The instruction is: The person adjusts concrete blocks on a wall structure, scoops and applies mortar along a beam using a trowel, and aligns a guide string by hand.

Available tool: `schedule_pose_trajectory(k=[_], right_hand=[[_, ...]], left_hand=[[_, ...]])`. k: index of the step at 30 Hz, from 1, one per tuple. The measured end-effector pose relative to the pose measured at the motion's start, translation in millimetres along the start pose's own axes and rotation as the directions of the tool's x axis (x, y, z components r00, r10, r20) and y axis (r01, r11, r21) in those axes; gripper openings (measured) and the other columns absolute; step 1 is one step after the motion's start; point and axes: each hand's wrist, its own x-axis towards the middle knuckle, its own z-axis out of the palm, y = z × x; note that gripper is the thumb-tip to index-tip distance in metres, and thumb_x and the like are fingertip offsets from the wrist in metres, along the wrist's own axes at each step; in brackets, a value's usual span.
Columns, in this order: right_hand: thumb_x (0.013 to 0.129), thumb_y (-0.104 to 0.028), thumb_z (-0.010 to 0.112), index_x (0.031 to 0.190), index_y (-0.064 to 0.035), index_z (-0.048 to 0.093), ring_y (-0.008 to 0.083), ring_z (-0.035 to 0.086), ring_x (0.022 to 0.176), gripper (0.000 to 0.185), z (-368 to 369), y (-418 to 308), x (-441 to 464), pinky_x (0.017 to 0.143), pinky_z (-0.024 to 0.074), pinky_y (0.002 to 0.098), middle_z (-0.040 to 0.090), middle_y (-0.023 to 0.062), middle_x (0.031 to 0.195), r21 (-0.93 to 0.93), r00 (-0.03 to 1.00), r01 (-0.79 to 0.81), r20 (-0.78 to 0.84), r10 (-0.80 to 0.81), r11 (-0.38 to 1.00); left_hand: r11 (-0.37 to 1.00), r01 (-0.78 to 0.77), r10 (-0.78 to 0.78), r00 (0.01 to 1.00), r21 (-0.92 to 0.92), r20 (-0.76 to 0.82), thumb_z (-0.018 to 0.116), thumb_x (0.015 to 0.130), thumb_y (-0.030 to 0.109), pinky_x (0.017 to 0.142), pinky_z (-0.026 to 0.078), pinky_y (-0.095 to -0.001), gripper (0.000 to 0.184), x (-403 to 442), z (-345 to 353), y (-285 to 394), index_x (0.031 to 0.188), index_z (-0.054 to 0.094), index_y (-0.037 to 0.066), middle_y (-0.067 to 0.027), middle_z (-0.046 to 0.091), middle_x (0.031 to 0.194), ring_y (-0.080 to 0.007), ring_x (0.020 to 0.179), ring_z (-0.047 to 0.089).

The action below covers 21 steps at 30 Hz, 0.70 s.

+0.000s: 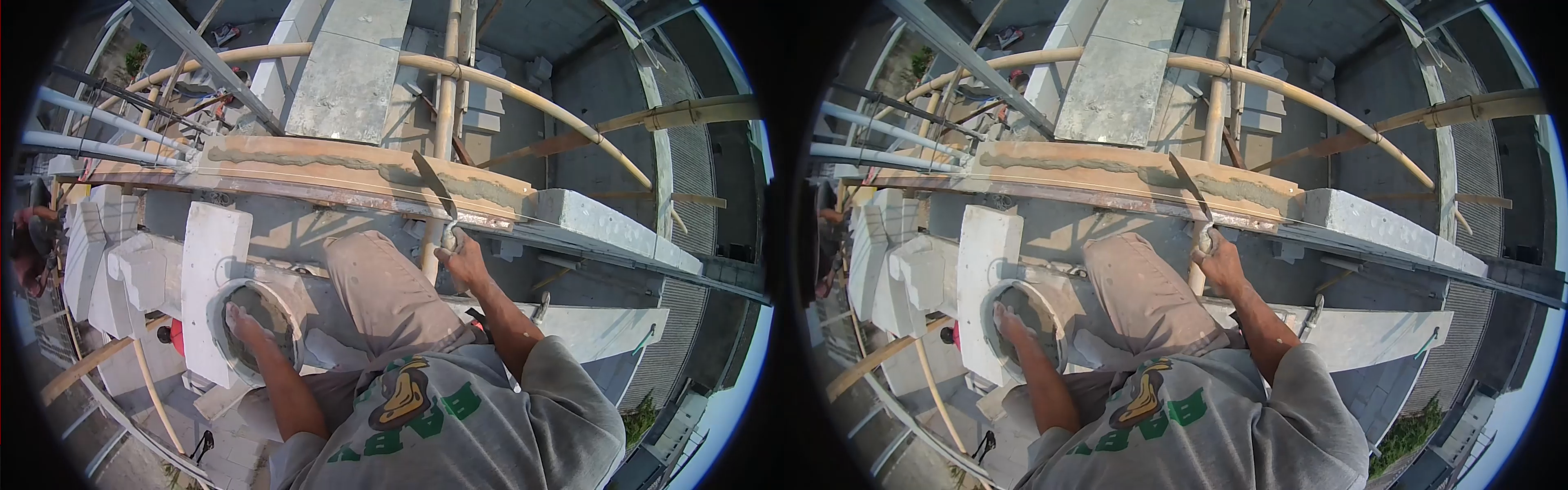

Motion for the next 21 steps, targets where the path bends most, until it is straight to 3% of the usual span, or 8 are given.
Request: schedule_pose_trajectory(k=[2, 3, 8, 11, 14, 15, 21], right_hand=[[0.072, -0.028, 0.067, 0.108, 0.0031, 0.054, 0.0353, 0.063, 0.083, 0.050, 5, -20, 6, 0.076, 0.0485, 0.0390, 0.064, 0.0224, 0.086, 0.146, 0.995, 0.014, 0.099, -0.029, 0.989], [0.075, -0.030, 0.065, 0.104, 0.0023, 0.056, 0.0279, 0.062, 0.075, 0.044, 15, -28, 14, 0.072, 0.0483, 0.0368, 0.063, 0.0170, 0.077, 0.069, 0.994, 0.104, 0.028, -0.106, 0.992], [0.078, -0.031, 0.062, 0.091, 0.0004, 0.060, 0.0213, 0.061, 0.069, 0.034, 44, -74, 48, 0.065, 0.0469, 0.0362, 0.062, 0.0121, 0.073, 0.413, 0.946, -0.146, 0.325, 0.004, 0.899], [0.079, -0.031, 0.062, 0.091, 0.0004, 0.060, 0.0211, 0.061, 0.064, 0.034, 29, -112, 41, 0.060, 0.0476, 0.0356, 0.062, 0.0109, 0.073, 0.401, 0.892, -0.295, 0.441, 0.100, 0.867], [0.081, -0.031, 0.062, 0.090, -0.0002, 0.060, 0.0193, 0.060, 0.059, 0.032, 48, -42, 52, 0.053, 0.0482, 0.0337, 0.062, 0.0101, 0.073, 0.291, 0.956, -0.059, 0.291, -0.029, 0.955], [0.082, -0.031, 0.062, 0.089, -0.0009, 0.059, 0.0175, 0.059, 0.056, 0.031, 38, -33, 41, 0.049, 0.0480, 0.0323, 0.061, 0.0098, 0.071, 0.385, 0.957, -0.148, 0.289, 0.033, 0.911], [0.086, -0.032, 0.060, 0.090, -0.0037, 0.055, 0.0137, 0.055, 0.053, 0.030, -23, 24, -15, 0.046, 0.0458, 0.0286, 0.056, 0.0052, 0.069, 0.394, 0.980, -0.196, 0.114, 0.164, 0.898]], left_hand=[[1.000, -0.021, 0.021, 1.000, -0.009, -0.001, 0.047, 0.092, 0.022, 0.110, 0.020, -0.0400, 0.052, 7, -8, -9, 0.137, 0.033, -0.002, -0.0158, 0.029, 0.146, -0.0337, 0.133, 0.029], [0.999, -0.023, 0.022, 1.000, -0.023, -0.005, 0.048, 0.092, 0.021, 0.110, 0.021, -0.0399, 0.052, 9, -12, -12, 0.136, 0.034, -0.001, -0.0156, 0.030, 0.146, -0.0334, 0.132, 0.030], [1.000, 0.000, 0.000, 1.000, -0.028, 0.007, 0.050, 0.091, 0.022, 0.109, 0.021, -0.0400, 0.053, 15, -21, -17, 0.137, 0.034, 0.001, -0.0147, 0.030, 0.146, -0.0329, 0.131, 0.032], [0.999, 0.014, -0.014, 1.000, 0.050, 0.002, 0.048, 0.093, 0.022, 0.106, 0.026, -0.0405, 0.051, 2, -14, -8, 0.136, 0.034, -0.002, -0.0172, 0.036, 0.141, -0.0334, 0.128, 0.036], [0.998, 0.038, -0.038, 0.999, 0.051, 0.006, 0.047, 0.093, 0.021, 0.105, 0.028, -0.0414, 0.050, -9, 5, 3, 0.135, 0.033, -0.003, -0.0185, 0.038, 0.140, -0.0339, 0.128, 0.038], [0.998, 0.050, -0.050, 0.999, 0.040, 0.004, 0.047, 0.093, 0.021, 0.105, 0.028, -0.0419, 0.051, -12, 8, 5, 0.136, 0.033, -0.003, -0.0185, 0.037, 0.140, -0.0340, 0.129, 0.037], [0.998, 0.052, -0.054, 0.995, 0.017, 0.083, 0.048, 0.093, 0.020, 0.108, 0.024, -0.0429, 0.052, 4, 18, -12, 0.136, 0.031, -0.004, -0.0193, 0.034, 0.142, -0.0350, 0.130, 0.034]])
